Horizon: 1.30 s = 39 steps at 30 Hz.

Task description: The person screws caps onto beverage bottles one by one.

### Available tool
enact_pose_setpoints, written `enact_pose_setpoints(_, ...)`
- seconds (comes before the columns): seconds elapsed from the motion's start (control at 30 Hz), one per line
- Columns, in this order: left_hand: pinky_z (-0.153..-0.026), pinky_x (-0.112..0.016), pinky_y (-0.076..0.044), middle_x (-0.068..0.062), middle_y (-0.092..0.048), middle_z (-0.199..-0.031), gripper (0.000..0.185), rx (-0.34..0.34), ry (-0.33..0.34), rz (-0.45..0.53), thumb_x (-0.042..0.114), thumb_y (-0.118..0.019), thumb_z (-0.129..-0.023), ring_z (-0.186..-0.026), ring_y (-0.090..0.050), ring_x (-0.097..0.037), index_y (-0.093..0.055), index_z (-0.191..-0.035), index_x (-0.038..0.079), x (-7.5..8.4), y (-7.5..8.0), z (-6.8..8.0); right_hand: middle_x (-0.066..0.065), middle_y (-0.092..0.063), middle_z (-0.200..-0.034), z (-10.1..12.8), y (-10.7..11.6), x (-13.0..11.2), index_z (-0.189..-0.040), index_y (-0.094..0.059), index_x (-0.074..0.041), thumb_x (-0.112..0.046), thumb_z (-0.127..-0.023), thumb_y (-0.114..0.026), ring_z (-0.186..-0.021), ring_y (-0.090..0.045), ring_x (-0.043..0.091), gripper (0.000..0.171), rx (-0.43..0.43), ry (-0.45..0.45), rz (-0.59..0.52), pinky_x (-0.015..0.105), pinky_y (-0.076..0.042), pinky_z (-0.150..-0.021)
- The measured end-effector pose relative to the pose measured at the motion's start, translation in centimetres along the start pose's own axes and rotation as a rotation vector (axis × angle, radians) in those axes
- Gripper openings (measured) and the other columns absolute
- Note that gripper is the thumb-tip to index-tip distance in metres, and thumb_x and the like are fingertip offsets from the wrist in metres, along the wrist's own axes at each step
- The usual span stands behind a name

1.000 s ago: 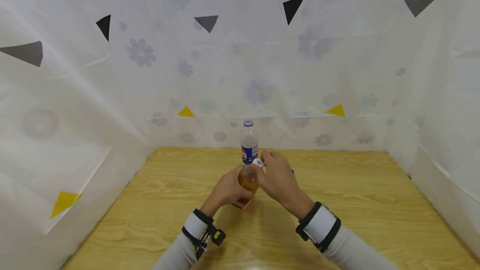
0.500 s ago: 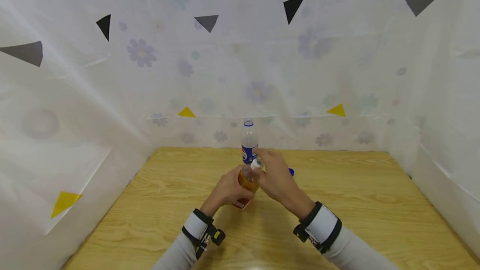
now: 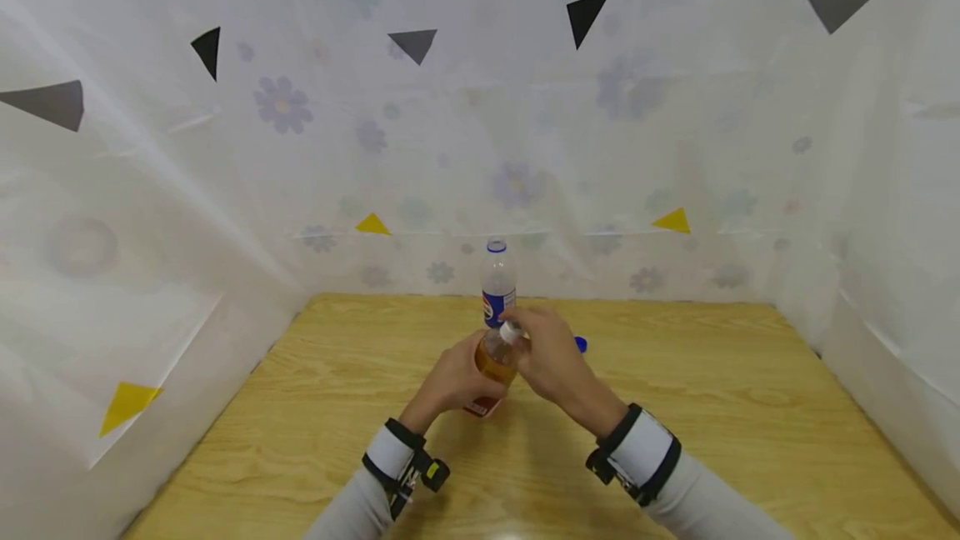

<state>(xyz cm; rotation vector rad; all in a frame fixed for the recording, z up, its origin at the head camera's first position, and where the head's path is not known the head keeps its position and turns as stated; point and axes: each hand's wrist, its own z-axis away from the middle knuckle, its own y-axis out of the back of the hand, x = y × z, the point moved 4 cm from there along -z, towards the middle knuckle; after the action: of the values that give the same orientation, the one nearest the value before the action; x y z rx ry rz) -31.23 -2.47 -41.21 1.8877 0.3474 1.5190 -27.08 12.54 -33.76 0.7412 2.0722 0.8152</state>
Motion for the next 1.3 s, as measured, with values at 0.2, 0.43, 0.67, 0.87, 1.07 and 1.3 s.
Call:
enact_pose_setpoints(0.2,-0.087,-0.042,-0.057,-0.007,-0.070,-0.121,0.073,-0.001,-0.007,0.000,0.016,-0.089,-0.073,-0.101,-0.068,-0.021,-0.055,-0.138,0.013,0.08,-0.01,0.01,0.019,-0.070,-0.117,0.00,0.02,0.04,-0.119,-0.070,-0.001,0.015,-0.088,-0.062,-0.109,-0.066,0.039,0.035,-0.003,-0.016,-0.017,0.050,-0.058,-0.085)
enact_pose_setpoints(0.43,-0.088,-0.041,-0.057,-0.007,-0.070,-0.121,0.074,0.007,-0.011,-0.007,0.018,-0.089,-0.073,-0.101,-0.069,-0.021,-0.055,-0.138,0.013,-0.01,-0.03,0.02,0.018,-0.070,-0.112,-0.02,-0.11,0.04,-0.115,-0.070,-0.001,0.012,-0.088,-0.066,-0.102,-0.068,0.036,0.030,0.013,-0.018,-0.022,0.046,-0.060,-0.079)
enact_pose_setpoints(0.67,-0.088,-0.041,-0.057,-0.007,-0.070,-0.121,0.073,0.005,-0.009,-0.013,0.018,-0.089,-0.073,-0.102,-0.069,-0.021,-0.056,-0.138,0.013,-0.11,0.03,0.04,0.015,-0.069,-0.102,-0.26,-0.15,0.07,-0.109,-0.070,-0.001,0.009,-0.086,-0.070,-0.074,-0.059,0.019,0.025,0.040,-0.022,0.000,0.036,-0.051,-0.065)
enact_pose_setpoints(0.87,-0.087,-0.041,-0.057,-0.006,-0.070,-0.121,0.074,-0.004,-0.008,-0.007,0.019,-0.090,-0.073,-0.102,-0.069,-0.021,-0.055,-0.139,0.014,-0.10,0.17,0.03,0.010,-0.065,-0.091,-0.33,-0.12,0.10,-0.099,-0.068,-0.004,-0.003,-0.087,-0.076,-0.069,-0.053,0.014,0.015,0.059,-0.027,0.004,0.030,-0.047,-0.061)
enact_pose_setpoints(1.07,-0.087,-0.040,-0.058,-0.006,-0.070,-0.120,0.074,-0.019,-0.007,-0.002,0.018,-0.089,-0.074,-0.102,-0.068,-0.021,-0.055,-0.139,0.015,-0.16,0.12,0.03,0.004,-0.059,-0.081,-0.25,-0.02,0.20,-0.088,-0.062,-0.007,-0.010,-0.087,-0.078,-0.065,-0.046,0.013,0.016,0.059,-0.031,-0.011,0.027,-0.040,-0.056)
enact_pose_setpoints(1.3,-0.085,-0.038,-0.058,-0.007,-0.070,-0.121,0.077,-0.017,-0.009,-0.023,0.020,-0.090,-0.074,-0.101,-0.069,-0.020,-0.054,-0.142,0.015,0.00,0.01,0.05,0.000,-0.038,-0.067,-0.34,0.01,0.75,-0.076,-0.048,-0.010,-0.019,-0.089,-0.079,-0.058,-0.035,0.014,0.034,0.087,-0.042,-0.035,0.027,-0.028,-0.054)
